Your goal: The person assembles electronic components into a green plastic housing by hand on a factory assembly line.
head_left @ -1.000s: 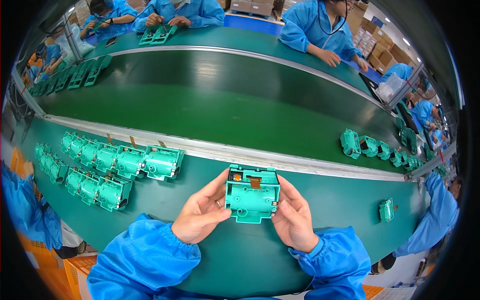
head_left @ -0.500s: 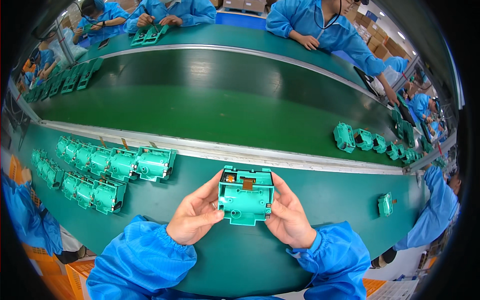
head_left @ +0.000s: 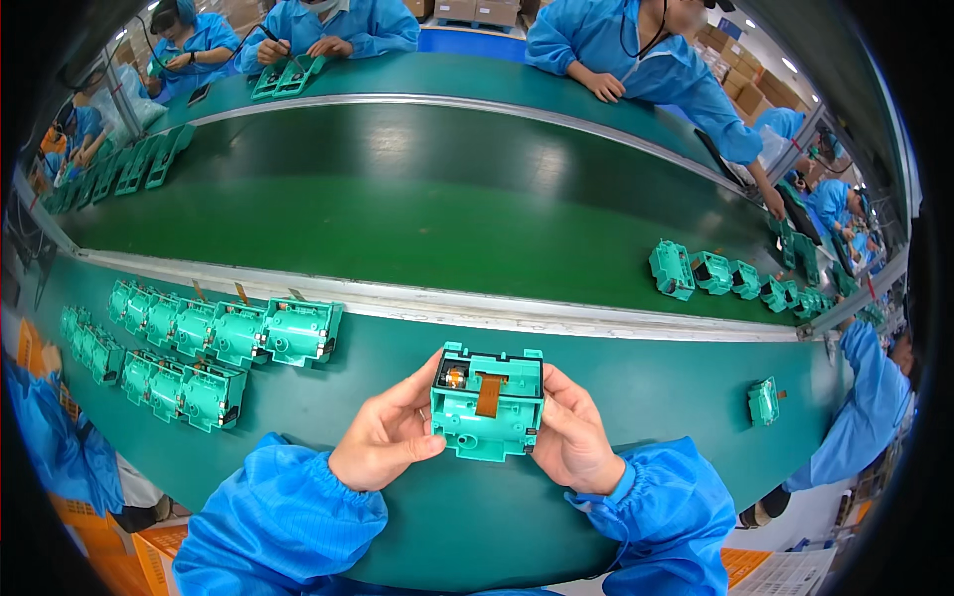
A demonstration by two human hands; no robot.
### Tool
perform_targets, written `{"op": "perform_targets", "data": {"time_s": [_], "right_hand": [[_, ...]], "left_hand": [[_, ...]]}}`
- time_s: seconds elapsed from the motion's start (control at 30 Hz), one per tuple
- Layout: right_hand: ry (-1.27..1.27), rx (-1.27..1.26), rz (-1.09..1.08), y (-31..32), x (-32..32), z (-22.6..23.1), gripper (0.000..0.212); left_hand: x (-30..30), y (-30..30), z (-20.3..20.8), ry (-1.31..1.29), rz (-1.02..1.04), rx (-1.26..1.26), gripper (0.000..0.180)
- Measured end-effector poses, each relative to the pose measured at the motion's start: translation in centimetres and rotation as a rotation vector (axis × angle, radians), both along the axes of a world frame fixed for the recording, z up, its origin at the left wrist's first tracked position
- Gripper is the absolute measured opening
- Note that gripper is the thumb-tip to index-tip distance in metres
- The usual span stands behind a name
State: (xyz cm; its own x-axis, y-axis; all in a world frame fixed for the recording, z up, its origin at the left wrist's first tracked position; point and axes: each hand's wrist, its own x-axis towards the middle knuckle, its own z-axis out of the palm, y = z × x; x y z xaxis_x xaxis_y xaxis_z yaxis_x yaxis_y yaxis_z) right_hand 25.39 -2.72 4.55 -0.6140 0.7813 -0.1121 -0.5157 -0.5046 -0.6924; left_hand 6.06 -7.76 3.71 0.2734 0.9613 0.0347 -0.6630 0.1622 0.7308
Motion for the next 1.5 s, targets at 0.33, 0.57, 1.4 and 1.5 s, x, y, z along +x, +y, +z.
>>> {"op": "perform_targets", "data": {"time_s": [0.33,0.57,1.4,1.5], "right_hand": [[0.019,0.056,-0.006,0.0,0.4,-1.0,0.041],[-0.086,0.137,-0.130,-1.3,-0.8,-0.5,0.031],[-0.383,0.830,-0.320,-0.9,0.0,-0.3,0.020],[-0.409,0.791,-0.299,-1.3,-0.2,-0.1,0.014]], "left_hand": [[-0.1,-0.1,-0.6,0.200,0.027,0.209,0.071],[1.4,-0.5,-0.4,0.125,0.084,0.037,0.096],[-3.1,-5.7,4.8,1.263,0.433,0.055,0.075],[-5.2,-7.7,3.8,1.865,0.695,0.164,0.069]]}}
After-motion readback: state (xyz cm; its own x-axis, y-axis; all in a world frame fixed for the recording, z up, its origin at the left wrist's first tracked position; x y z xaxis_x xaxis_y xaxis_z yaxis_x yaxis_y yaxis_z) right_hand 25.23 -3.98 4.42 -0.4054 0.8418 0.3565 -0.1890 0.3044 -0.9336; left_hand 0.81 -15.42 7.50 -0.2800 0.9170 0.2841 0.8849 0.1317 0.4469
